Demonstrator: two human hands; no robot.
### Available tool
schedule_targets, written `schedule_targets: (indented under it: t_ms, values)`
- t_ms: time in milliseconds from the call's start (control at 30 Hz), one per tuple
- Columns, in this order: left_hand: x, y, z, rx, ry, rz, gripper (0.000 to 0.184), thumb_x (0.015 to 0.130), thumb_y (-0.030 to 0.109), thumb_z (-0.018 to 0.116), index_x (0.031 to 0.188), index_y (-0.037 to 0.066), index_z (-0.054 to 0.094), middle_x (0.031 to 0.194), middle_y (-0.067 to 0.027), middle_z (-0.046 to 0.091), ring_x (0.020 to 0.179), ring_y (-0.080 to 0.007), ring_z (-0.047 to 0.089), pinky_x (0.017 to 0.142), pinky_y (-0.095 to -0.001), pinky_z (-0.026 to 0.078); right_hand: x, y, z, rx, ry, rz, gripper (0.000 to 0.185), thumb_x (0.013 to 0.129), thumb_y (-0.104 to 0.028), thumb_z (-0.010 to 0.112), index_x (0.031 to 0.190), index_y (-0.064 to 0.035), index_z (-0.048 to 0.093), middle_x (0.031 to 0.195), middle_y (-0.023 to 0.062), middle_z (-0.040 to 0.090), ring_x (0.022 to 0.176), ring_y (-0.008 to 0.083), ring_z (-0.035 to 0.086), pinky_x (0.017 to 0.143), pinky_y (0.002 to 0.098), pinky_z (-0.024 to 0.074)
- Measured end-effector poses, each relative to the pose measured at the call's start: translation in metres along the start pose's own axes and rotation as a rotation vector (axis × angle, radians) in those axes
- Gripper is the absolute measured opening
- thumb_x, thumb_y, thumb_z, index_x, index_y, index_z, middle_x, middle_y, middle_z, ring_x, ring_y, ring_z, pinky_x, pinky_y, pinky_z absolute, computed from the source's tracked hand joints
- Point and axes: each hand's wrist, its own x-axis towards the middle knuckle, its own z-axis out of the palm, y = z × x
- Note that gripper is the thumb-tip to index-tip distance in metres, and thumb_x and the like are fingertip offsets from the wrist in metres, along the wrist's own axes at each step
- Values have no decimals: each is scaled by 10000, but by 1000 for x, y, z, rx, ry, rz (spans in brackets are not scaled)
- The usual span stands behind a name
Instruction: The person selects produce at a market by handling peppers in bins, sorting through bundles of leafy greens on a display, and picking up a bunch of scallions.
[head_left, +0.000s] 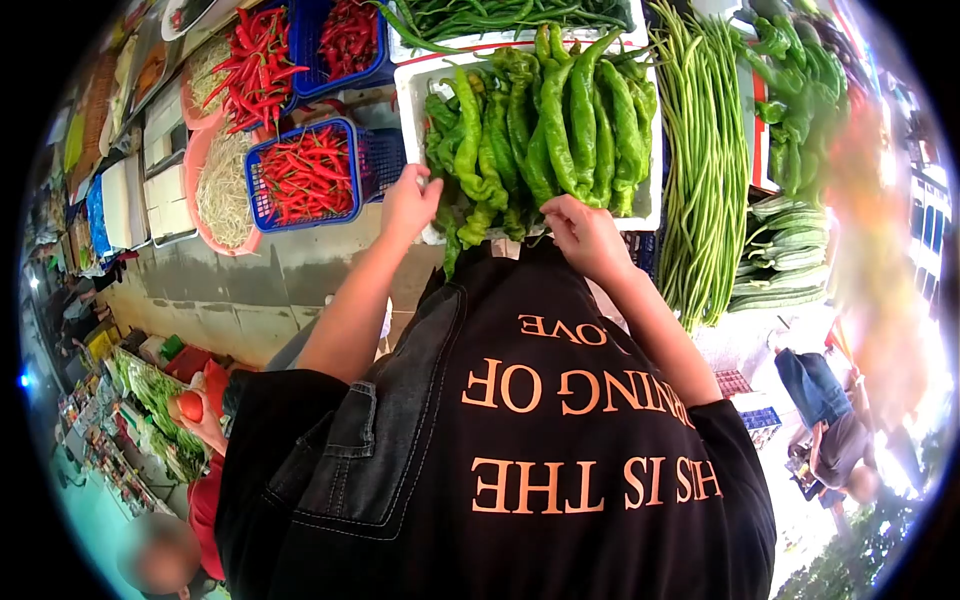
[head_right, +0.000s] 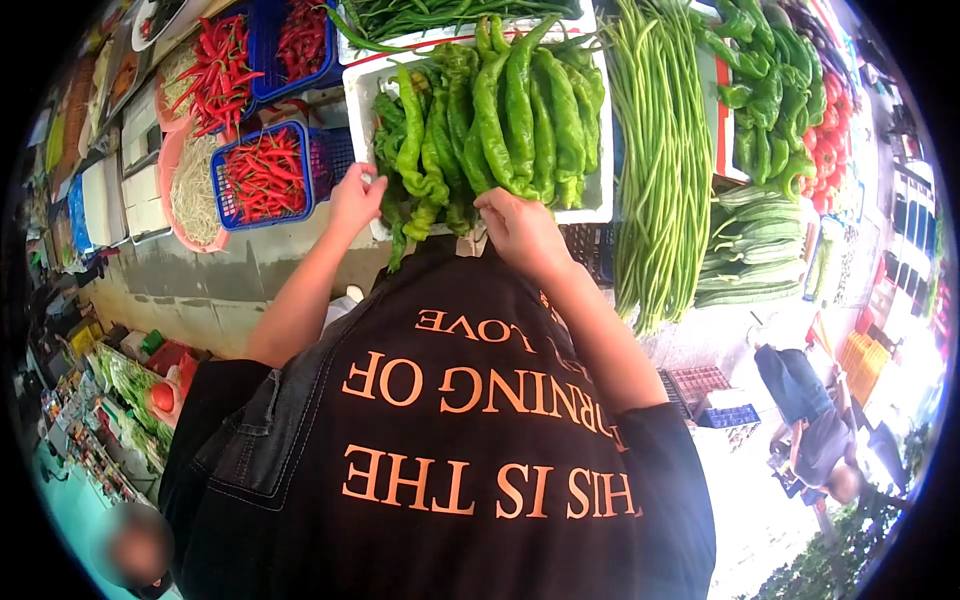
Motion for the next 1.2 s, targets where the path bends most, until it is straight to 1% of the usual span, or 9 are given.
schedule_targets:
  t_ms: [167,267,500,667,800,833,967,1100,1200]
  values:
    - [-21,-6,17,351,-17,158,557,756,352,631,1136,3,422,861,-263,612,809,-430,595,719,-458,483,4,-5,4,-51,-33,-8,129,819,-89,553,925,-21,584,732,140,632,653,269,630,599,332,489]
    - [-18,-7,18,290,38,212,549,745,332,639,1123,-2,424,807,-255,611,753,-420,601,695,-444,486,4,-14,5,-31,-49,-7,145,821,-123,523,927,-47,586,720,159,618,684,329,609,636,405,482]
    - [-20,-15,-20,-695,25,42,284,799,172,610,1029,41,506,656,10,551,535,-55,495,471,-197,367,-3,-18,9,-66,-22,-38,140,818,-97,537,932,-31,587,733,146,627,669,293,619,618,352,486]
    - [-45,0,-85,-898,-76,67,235,836,183,562,1023,40,572,746,-28,585,559,-79,530,452,-208,406,-5,-26,15,-14,1,-71,143,817,-112,520,915,-28,580,757,160,623,731,332,611,662,393,485]
    - [-78,26,-119,-949,-280,59,239,874,210,497,1003,15,546,723,-52,555,507,-86,523,367,-207,392,-4,-53,18,-169,225,-300,475,748,-85,640,1192,-44,476,1191,161,499,1066,307,516,877,346,443]
    - [-84,34,-123,-937,-350,41,240,877,214,492,994,11,546,706,-51,552,493,-82,515,356,-207,385,-4,-58,17,-217,183,-344,666,705,-93,679,1294,-58,371,1328,146,368,1193,330,397,979,365,371]
    - [-91,39,-118,-1053,-779,2,260,878,265,504,958,29,576,668,-54,561,451,-96,520,352,-201,382,-4,-74,19,-300,69,-466,608,703,-106,672,1253,-50,420,1243,154,462,1153,326,436,966,369,381]
    - [-71,30,-75,-1381,-846,-200,394,910,385,446,1019,23,560,616,-11,539,460,-66,471,353,-191,326,-15,-50,25,-252,9,-355,346,721,-130,637,1038,-30,541,1015,133,574,993,303,522,864,377,430]
    - [-63,47,-52,-1418,-722,-330,312,918,367,446,1020,87,540,738,-25,609,570,-128,558,463,-261,446,-31,-39,27,-309,119,-301,320,718,-121,636,1010,-37,535,993,131,581,965,305,530,837,375,440]
